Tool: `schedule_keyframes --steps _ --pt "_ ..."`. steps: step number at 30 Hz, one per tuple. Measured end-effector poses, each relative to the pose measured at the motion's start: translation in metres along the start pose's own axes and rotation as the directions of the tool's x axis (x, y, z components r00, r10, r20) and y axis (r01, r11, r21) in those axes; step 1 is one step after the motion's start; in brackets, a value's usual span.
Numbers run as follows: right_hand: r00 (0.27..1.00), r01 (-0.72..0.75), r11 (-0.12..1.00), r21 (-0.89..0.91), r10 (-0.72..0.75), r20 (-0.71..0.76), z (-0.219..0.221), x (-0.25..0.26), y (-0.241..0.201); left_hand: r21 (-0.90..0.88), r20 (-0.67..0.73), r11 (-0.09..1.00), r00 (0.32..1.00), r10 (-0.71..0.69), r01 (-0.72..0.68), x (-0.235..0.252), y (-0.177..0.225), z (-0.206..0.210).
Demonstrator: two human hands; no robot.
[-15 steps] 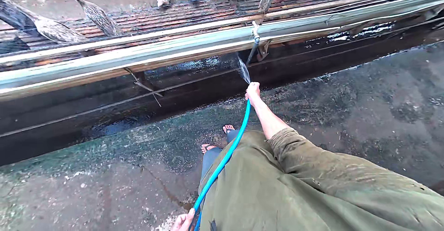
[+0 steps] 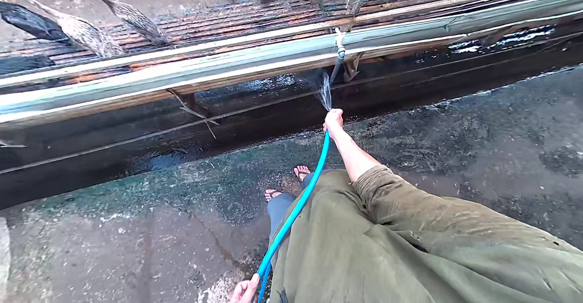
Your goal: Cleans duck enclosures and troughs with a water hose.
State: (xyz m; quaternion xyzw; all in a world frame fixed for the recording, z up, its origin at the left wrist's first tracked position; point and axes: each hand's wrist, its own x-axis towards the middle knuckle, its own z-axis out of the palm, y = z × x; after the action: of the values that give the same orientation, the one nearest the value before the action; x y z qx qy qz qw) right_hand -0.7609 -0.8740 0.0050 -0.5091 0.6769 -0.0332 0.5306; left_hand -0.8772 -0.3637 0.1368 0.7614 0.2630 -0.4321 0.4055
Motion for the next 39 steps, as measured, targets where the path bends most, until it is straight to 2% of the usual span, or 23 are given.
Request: schedule_keyframes --steps 11,21,25,39 --pt "0.998 -0.024 0.998 0.057 0.021 0.057 -0.008 0.025 -0.002 -0.047 -0.012 0.999 1.0 -0.008 0.007 -0.009 0.012 0.025" --pt "0.99 -0.078 0.997 0.004 0.077 0.12 -0.061 0.065 0.045 0.047 -0.042 0.999 0.999 0.001 0.001 0.0 0.032 0.045" --pt "0.978 -0.127 0.991 -0.031 0.131 0.16 -0.072 0.073 0.055 0.015 -0.049 0.999 0.998 0.031 -0.03 0.006 0.036 0.047" --pt "0.912 -0.138 0.988 -0.063 0.152 0.38 -0.059 0.08 0.046 0.032 0.005 0.997 0.998 0.064 -0.064 0.009 0.047 0.046"
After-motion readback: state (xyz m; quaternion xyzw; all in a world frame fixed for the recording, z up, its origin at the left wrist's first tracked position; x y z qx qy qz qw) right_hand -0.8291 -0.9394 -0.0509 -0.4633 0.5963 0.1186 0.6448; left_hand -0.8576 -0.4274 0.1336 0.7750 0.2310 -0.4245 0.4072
